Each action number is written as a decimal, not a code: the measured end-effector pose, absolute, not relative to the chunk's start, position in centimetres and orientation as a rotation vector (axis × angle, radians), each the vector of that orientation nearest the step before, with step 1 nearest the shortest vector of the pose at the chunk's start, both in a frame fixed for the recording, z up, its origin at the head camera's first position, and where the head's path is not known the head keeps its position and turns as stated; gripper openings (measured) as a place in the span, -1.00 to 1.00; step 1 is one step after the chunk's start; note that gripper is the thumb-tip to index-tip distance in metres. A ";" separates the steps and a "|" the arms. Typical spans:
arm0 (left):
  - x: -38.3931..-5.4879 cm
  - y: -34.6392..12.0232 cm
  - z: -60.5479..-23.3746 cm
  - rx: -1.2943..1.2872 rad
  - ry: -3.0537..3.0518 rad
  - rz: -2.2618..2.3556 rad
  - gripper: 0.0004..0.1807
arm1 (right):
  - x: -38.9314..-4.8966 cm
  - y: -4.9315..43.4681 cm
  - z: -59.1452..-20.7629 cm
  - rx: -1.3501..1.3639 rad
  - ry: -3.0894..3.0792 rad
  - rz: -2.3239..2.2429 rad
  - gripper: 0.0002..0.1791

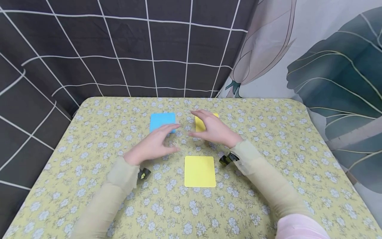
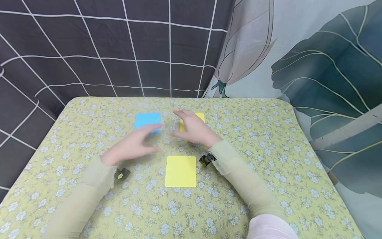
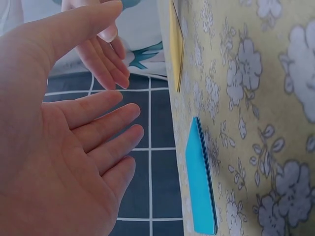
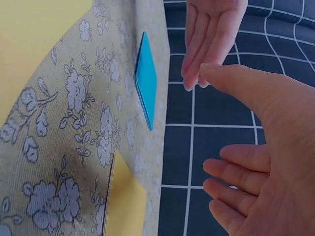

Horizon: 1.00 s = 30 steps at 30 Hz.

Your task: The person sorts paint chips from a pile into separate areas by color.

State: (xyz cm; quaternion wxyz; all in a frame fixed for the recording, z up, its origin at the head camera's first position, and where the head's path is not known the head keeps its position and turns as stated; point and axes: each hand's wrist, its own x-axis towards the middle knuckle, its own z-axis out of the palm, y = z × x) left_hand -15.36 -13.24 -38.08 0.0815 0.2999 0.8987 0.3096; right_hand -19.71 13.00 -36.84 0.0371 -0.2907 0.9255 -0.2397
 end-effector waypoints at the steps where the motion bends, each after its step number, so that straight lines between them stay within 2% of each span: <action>1: -15.3 -13.2 -38.1 0.903 2.683 0.929 -0.07 | -19.6 13.1 -36.8 -0.893 2.839 -0.739 -0.02; 21: -13.4 -11.9 -38.0 0.965 2.657 0.899 -0.09 | -17.8 15.1 -36.8 -0.868 2.812 -0.728 -0.04; 30: -12.6 -11.2 -38.0 0.988 2.632 0.871 0.01 | -16.6 16.0 -37.0 -0.897 2.830 -0.691 -0.03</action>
